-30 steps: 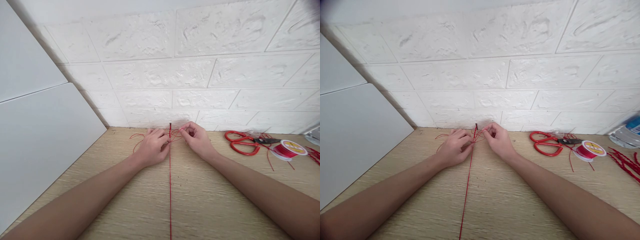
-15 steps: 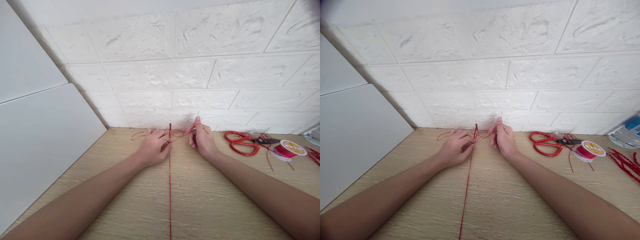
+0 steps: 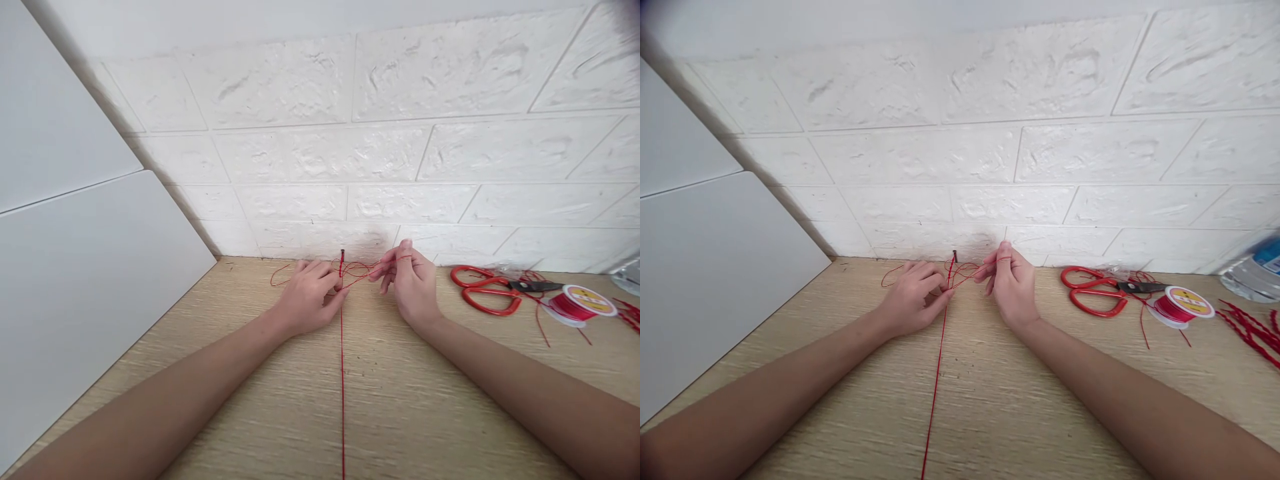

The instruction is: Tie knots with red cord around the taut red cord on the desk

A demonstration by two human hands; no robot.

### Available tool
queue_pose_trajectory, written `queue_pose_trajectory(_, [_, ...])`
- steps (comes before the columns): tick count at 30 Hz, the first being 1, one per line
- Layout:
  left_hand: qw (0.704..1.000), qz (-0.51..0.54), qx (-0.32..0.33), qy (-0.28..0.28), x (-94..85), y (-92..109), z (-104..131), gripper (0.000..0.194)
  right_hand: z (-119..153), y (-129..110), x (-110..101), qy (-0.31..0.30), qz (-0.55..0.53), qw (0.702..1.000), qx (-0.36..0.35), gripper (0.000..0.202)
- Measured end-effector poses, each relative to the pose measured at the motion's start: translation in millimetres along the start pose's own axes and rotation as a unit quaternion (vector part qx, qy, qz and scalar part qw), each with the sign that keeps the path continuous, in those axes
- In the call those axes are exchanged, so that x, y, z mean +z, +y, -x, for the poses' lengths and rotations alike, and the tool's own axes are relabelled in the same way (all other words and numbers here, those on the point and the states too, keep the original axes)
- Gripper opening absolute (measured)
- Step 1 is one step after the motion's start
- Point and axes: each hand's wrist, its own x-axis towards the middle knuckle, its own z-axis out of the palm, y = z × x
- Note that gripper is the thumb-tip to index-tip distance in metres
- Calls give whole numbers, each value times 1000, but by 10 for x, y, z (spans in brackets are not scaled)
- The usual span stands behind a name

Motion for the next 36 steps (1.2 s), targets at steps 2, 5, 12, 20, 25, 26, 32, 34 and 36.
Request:
queue_pose_trajectory(2, [1000, -1, -8, 0, -13, 8, -2, 27, 52, -8, 21, -7, -4, 999, -43, 50])
queue_pose_trajectory(5, [1000, 3, -13, 2, -17, 6, -4, 36, 115, -14, 31, -35, -12, 996, -78, 44])
queue_pose_trajectory(12, [999, 3, -34, 10, 17, -25, -17, 45, 208, -57, 61, -69, -3, 987, -146, 32])
queue_pose_trajectory(20, [999, 18, -39, -1, 34, -63, -13, 46, 179, -91, -5, -8, 146, 940, -309, 26])
queue_pose_trajectory(25, [999, 16, -46, -11, 31, -56, -14, 48, 117, -183, -103, 52, 219, 896, -382, 26])
queue_pose_trajectory(26, [999, 13, -48, -11, 33, -56, -13, 48, 95, -208, -119, 65, 219, 889, -398, 25])
queue_pose_trajectory(32, [998, 28, -63, -8, 18, -60, -12, 48, -133, -412, -201, 161, 129, 863, -461, 28])
queue_pose_trajectory(34, [996, 51, -67, -10, 1, -55, -13, 47, -244, -518, -287, 208, 94, 849, -477, 32])
queue_pose_trajectory(36, [995, 70, -74, -13, -12, -49, -14, 47, -371, -636, -451, 243, 73, 835, -489, 33])
